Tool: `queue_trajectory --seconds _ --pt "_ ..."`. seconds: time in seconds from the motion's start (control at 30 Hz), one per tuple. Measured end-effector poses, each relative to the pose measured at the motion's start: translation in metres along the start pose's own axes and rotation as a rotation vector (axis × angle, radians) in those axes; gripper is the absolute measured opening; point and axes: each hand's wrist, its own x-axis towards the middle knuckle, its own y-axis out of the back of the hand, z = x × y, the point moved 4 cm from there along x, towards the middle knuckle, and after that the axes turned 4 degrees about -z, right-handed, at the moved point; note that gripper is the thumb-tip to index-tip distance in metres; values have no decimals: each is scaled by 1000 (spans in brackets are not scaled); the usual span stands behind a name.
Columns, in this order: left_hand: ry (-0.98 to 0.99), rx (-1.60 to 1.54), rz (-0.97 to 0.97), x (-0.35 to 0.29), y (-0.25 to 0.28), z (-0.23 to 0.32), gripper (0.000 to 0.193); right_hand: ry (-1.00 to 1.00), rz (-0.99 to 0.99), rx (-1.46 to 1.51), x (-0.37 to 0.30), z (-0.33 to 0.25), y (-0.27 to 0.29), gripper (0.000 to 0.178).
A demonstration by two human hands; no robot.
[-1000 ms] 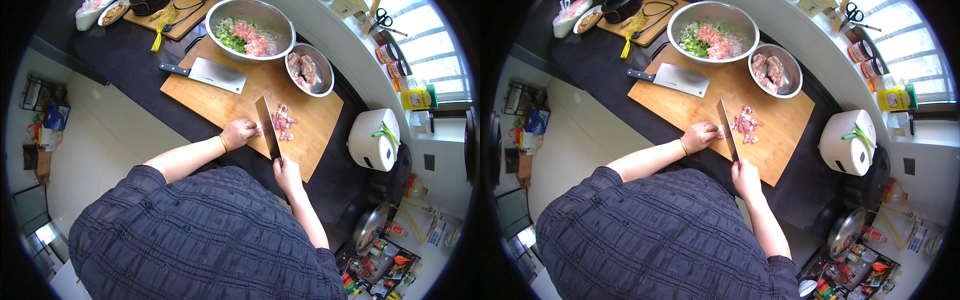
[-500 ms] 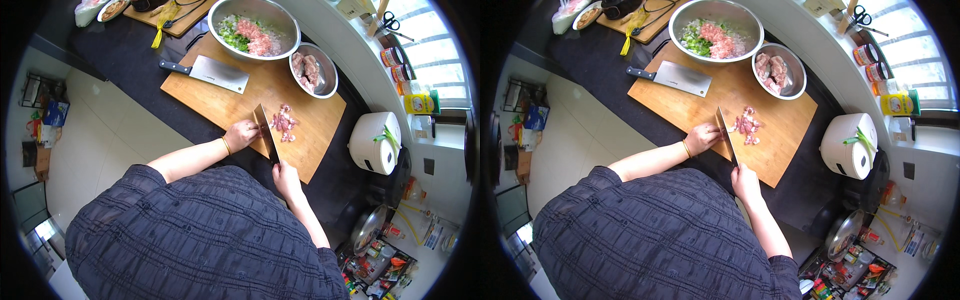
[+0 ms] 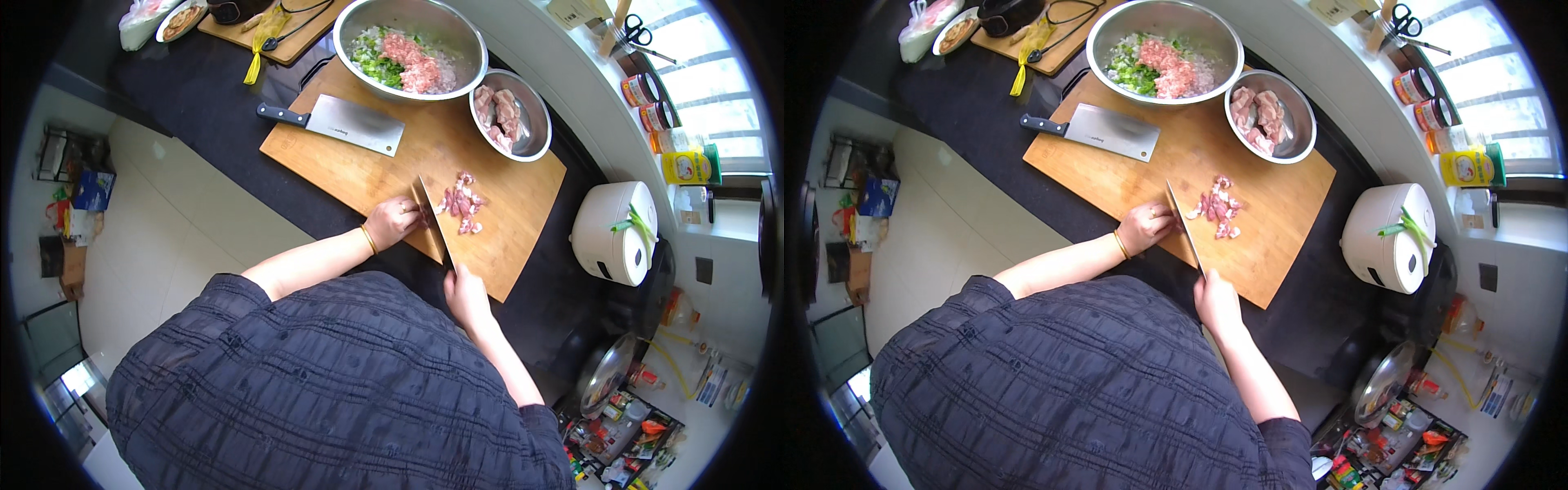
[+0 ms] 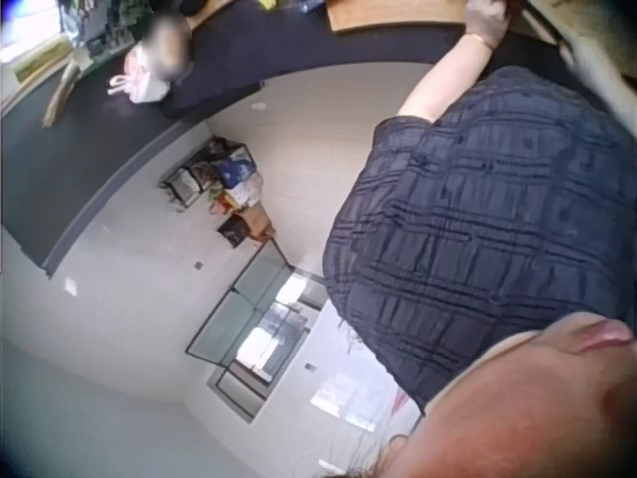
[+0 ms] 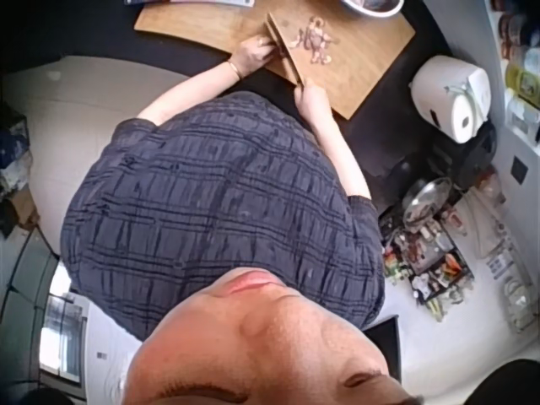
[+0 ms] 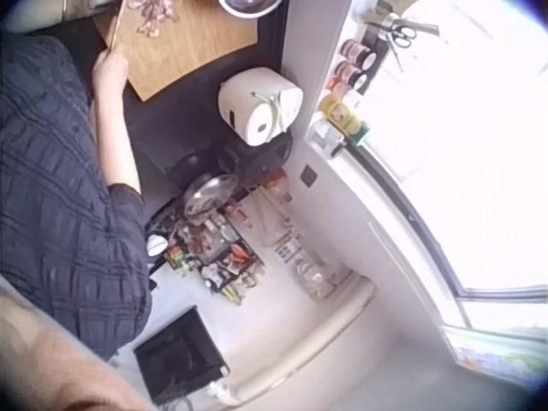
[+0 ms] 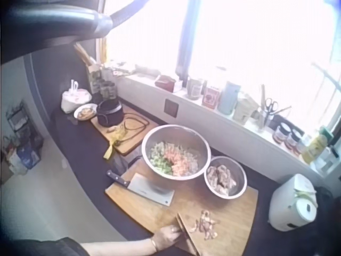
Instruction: The person uses a cleaver to chop a piece of raw meat into small cubes on a wooden cutting board. The chopped meat is then transferred into a metal bowl containing other ingredients. The person repeats this process with additional pieces of meat from a separate bowl.
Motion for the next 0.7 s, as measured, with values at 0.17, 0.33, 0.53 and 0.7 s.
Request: queue_trajectory --seconds 0.17,0.33,0.53,0.7 --pt "-32 -10 5 2 1 2 14 3 40 -31 23 3 -16 19" --pt "-22 -1 -33 2 2 2 13 27 55 -6 46 -17 -9 19" --pt "-6 18 -6 -3 -3 2 13 -25 -3 17 -4 19 -12 18" --pt "-82 28 -18 4 -3 1 13 -17 115 19 68 -23 -21 20"
